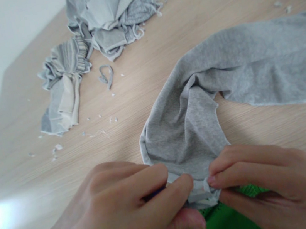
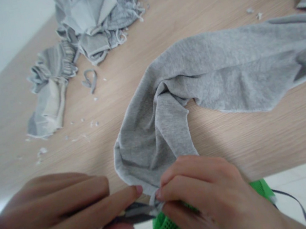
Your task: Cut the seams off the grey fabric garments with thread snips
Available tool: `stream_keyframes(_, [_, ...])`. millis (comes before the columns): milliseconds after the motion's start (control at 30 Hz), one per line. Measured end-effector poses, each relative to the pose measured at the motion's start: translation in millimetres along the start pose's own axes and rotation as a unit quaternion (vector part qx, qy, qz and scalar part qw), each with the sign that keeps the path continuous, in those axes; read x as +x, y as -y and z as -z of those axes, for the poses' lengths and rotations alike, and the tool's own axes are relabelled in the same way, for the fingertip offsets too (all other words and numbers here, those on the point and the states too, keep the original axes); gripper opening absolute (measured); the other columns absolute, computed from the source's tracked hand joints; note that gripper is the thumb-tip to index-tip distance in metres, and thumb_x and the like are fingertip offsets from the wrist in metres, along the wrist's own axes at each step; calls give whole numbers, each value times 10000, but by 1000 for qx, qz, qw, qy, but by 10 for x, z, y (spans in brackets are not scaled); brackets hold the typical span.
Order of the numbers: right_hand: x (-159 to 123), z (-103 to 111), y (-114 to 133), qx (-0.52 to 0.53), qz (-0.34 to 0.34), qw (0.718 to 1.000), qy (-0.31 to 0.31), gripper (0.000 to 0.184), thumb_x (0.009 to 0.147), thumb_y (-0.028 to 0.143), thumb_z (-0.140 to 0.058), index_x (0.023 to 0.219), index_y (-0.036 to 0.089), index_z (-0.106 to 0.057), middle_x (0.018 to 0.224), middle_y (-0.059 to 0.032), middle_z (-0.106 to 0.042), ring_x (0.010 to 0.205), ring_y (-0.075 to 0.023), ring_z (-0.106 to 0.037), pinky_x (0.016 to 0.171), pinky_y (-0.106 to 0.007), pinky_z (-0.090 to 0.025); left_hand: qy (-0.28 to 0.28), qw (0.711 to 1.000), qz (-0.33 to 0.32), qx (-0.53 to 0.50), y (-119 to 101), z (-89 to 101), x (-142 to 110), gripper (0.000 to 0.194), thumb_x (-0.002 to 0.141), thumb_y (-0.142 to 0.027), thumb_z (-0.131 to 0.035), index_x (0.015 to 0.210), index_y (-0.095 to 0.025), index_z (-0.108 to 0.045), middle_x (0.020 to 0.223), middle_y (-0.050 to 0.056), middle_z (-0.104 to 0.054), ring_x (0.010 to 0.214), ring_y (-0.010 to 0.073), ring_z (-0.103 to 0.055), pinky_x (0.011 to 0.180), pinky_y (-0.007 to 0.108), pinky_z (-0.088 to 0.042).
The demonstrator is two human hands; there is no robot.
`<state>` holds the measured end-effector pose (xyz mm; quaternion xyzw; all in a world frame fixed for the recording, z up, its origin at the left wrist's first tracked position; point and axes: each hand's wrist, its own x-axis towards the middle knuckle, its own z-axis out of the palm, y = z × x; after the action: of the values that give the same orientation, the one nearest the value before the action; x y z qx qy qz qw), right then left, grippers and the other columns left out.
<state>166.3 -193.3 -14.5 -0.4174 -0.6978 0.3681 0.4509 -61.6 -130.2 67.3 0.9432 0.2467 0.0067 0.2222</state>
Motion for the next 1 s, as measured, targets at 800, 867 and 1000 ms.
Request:
stream_keyframes(800, [52, -53, 6, 68, -101, 992, -20, 174, 732, 28, -695, 743, 202, -701, 755, 36, -779, 614, -71, -711, 592, -110, -559, -52, 996, 30, -60, 48, -62, -18, 102, 881, -314, -768, 970, -263, -760, 664, -26, -644, 525, 124, -597, 519, 241, -501])
stream_keyframes(867, [43, -63, -3, 72, -120, 990, -12, 187, 719, 22, -691, 726, 209, -702, 740, 50, -774, 600, -66, -704, 575, -111, -543, -48, 998, 16, -45, 57, -75, -22, 112, 891, -313, -756, 986, -252, -754, 682, -22, -651, 525, 123, -599, 518, 242, -496])
stream_keyframes(1000, [20, -70, 0, 72, -164, 984, -18, 197, 705, 41, -677, 686, 233, -717, 738, 57, -777, 606, -79, -712, 542, -126, -518, -43, 999, -10, -7, 70, -106, -25, 131, 942, -334, -691, 999, -225, -735, 688, -17, -646, 513, 120, -593, 497, 243, -479])
